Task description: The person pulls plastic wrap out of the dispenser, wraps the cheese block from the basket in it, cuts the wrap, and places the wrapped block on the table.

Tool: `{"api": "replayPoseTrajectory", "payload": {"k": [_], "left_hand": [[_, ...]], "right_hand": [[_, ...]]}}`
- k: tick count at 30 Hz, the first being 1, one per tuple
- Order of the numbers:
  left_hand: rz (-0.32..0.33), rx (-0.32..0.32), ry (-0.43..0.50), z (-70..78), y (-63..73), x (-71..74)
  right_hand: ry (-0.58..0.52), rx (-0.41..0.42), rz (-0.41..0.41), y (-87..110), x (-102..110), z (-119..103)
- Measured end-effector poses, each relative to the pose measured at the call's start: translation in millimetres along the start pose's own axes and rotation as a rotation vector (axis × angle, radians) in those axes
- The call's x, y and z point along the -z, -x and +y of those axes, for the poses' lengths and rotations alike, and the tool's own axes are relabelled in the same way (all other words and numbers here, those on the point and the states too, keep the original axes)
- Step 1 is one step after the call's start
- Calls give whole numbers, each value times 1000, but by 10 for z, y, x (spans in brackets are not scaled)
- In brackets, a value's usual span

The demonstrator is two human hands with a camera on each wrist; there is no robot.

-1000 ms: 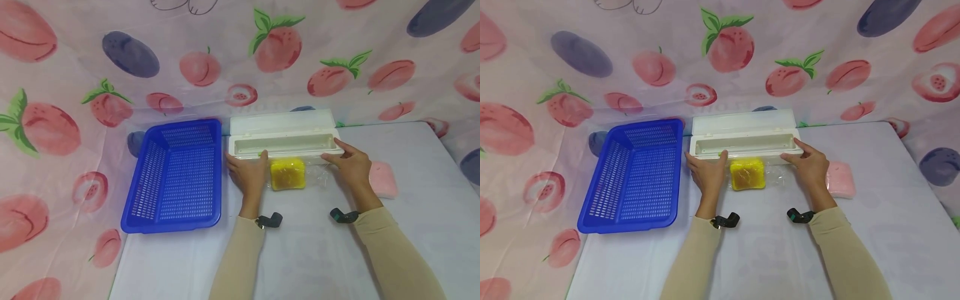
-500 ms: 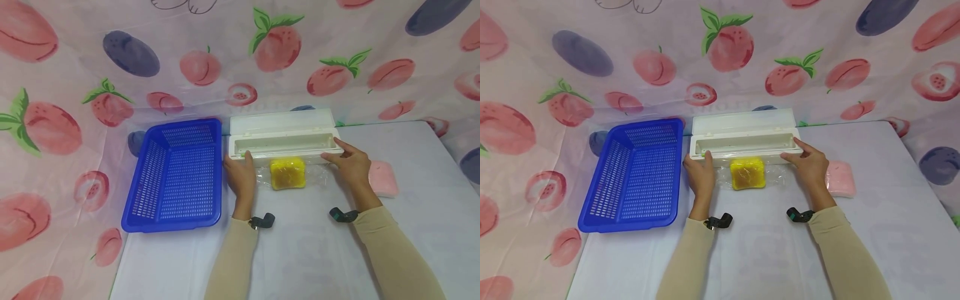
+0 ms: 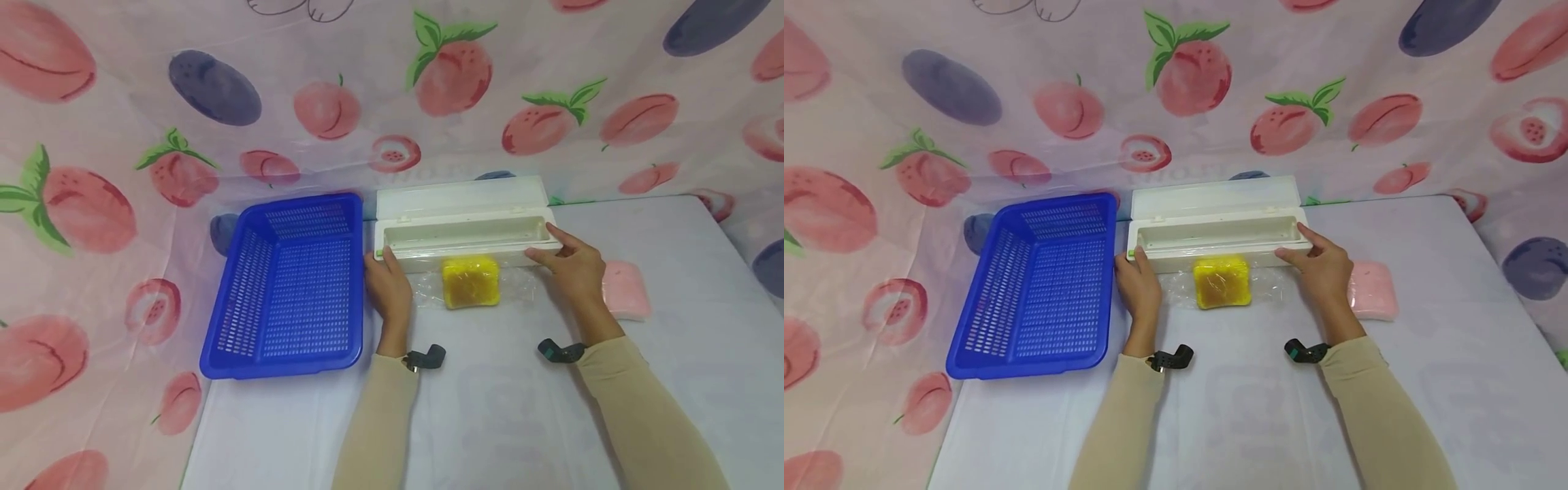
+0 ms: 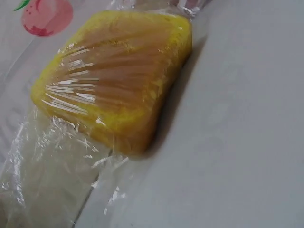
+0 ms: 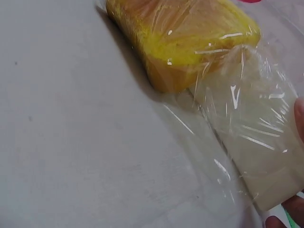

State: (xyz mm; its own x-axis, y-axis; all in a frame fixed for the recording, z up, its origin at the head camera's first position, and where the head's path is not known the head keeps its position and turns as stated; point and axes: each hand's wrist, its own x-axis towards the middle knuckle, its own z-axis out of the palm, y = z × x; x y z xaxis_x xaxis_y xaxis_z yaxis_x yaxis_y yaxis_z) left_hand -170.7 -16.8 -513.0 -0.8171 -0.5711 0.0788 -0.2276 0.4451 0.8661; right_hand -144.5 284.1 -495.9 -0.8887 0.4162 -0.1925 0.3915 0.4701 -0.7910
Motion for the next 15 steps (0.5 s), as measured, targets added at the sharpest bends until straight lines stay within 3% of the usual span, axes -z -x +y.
{"api": "replayPoseTrajectory", "payload": {"k": [8, 12, 15], "left_hand": [[-186, 158, 263, 93, 84, 128], [-282, 192, 236, 66, 206, 237], [-347, 157, 127, 18, 258, 294]], "right_hand": [[-92, -9, -142, 80, 13, -41], [-201, -80, -189, 209, 16, -49], [-281, -190, -200, 319, 14, -58]]}}
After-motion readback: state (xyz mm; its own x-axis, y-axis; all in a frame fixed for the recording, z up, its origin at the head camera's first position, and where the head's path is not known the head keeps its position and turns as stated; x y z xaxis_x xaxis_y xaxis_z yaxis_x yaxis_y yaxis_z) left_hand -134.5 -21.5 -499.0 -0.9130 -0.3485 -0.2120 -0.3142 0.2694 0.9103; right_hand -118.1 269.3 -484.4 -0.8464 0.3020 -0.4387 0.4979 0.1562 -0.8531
